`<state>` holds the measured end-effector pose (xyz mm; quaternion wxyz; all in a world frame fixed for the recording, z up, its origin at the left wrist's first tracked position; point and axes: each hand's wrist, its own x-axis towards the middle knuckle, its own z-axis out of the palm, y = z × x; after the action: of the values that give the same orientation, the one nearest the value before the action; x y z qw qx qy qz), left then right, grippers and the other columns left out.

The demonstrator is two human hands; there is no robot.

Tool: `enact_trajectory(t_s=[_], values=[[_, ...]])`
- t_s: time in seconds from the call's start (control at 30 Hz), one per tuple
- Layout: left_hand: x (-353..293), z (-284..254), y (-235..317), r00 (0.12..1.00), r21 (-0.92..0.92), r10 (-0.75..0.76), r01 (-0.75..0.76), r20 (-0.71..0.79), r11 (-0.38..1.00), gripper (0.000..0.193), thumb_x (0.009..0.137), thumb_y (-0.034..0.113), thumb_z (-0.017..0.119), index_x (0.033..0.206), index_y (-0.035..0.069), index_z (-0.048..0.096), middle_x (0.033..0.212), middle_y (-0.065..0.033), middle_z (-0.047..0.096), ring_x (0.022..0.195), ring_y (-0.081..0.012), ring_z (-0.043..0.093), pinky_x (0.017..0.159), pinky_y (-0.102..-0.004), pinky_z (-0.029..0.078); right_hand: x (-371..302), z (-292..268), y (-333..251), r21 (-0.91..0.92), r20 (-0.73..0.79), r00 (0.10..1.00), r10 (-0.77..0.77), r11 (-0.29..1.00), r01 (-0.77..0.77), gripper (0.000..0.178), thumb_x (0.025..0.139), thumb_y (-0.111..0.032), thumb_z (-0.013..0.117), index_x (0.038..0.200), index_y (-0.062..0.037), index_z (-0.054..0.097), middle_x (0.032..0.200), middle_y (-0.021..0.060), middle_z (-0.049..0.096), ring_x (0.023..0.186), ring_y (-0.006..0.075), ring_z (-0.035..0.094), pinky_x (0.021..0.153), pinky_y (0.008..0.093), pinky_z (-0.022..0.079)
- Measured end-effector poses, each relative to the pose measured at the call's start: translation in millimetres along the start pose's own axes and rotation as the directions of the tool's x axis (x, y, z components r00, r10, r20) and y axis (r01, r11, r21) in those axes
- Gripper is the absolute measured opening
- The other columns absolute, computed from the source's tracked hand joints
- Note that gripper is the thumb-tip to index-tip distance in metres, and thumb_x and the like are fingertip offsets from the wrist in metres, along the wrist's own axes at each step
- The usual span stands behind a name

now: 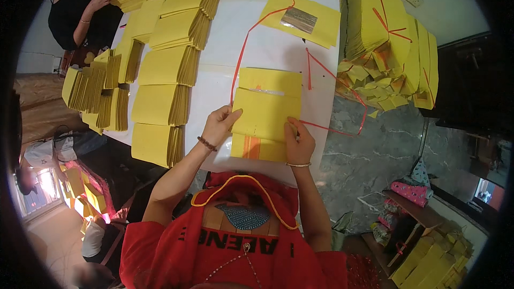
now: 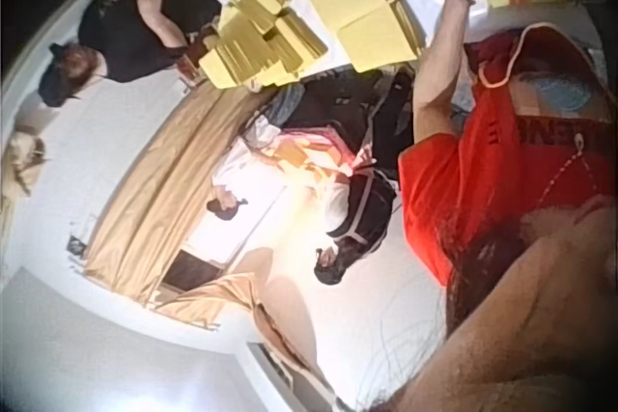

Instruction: Folding sheets of yellow joss paper and organizing them into stacks.

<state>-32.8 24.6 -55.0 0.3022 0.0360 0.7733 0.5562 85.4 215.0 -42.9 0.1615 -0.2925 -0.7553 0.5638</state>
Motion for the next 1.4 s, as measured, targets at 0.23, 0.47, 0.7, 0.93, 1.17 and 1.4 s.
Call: enact_trajectory(t_s=[0.23,0.47,0.7,0.93,1.17,1.4], values=[[-10.9,6.9,15.4,0.982,0.228,0.1,-0.062,-0.16,0.972,0.034,0.082,0.019,0.061,0.113,0.009,0.055,0.058,-0.0074,0.055,0.049,-0.0197,0.052,0.049,-0.0322,0.041,-0.3,-1.3,-4.8,-0.084,0.011,0.998,0.061,0.995,-0.06,0.021,0.081,-0.01,0.061,0.101,-0.0018,0.064,0.089,0.0082,0.066,0.071,0.01,0.058,0.061,0.0224,0.044],[-16.6,5.2,32.2,0.987,0.373,0.15,-0.116,-0.063,0.92,0.041,0.084,0.016,0.057,0.124,0.013,0.05,0.062,-0.0116,0.058,0.055,-0.027,0.057,0.053,-0.0376,0.044,2.8,0.1,5.9,-0.051,0.015,1.0,0.001,0.999,-0.001,0.023,0.081,-0.012,0.061,0.102,-0.0032,0.063,0.084,0.0052,0.065,0.059,0.0066,0.049,0.052,0.021,0.039],[-16.8,4.3,35.0,0.959,0.595,0.283,-0.215,-0.023,0.775,0.041,0.084,0.018,0.056,0.125,0.014,0.05,0.084,-0.0154,0.064,0.072,-0.0314,0.061,0.062,-0.0398,0.047,5.3,-2.0,11.7,-0.051,0.049,0.999,0.003,0.999,0.0,0.024,0.08,-0.012,0.062,0.103,-0.0051,0.063,0.072,0.0034,0.06,0.051,0.0062,0.04,0.048,0.0233,0.034],[-18.8,8.0,34.1,0.953,0.687,0.303,-0.209,-0.017,0.696,0.043,0.085,0.02,0.055,0.127,0.015,0.048,0.082,-0.011,0.066,0.073,-0.0293,0.061,0.062,-0.0404,0.043,3.8,-2.5,3.9,-0.092,0.036,0.997,-0.072,0.993,0.076,0.024,0.08,-0.013,0.061,0.102,-0.0047,0.062,0.072,0.0068,0.062,0.05,0.0091,0.043,0.048,0.0254,0.036],[-19.7,9.8,35.1,0.948,0.737,0.317,-0.208,-0.009,0.643,0.043,0.086,0.022,0.054,0.128,0.016,0.047,0.077,-0.0121,0.065,0.069,-0.0277,0.06,0.061,-0.0399,0.04,5.0,-3.7,4.6,-0.188,0.08,0.996,-0.026,0.981,0.041,0.025,0.08,-0.014,0.061,0.103,-0.0037,0.062,0.077,0.0111,0.063,0.051,0.014,0.048,0.051,0.0287,0.04],[-21.9,17.3,35.4,0.794,0.937,0.603,-0.264,0.076,0.229,0.041,0.081,0.015,0.054,0.122,0.018,0.051,0.1,-0.0075,0.058,0.093,-0.0223,0.053,0.076,-0.0387,0.037,6.2,-2.4,4.4,-0.119,0.07,0.997,-0.024,0.992,0.032,0.024,0.08,-0.013,0.061,0.102,-0.0028,0.062,0.078,0.0115,0.064,0.055,0.0148,0.052,0.054,0.0279,0.042]])
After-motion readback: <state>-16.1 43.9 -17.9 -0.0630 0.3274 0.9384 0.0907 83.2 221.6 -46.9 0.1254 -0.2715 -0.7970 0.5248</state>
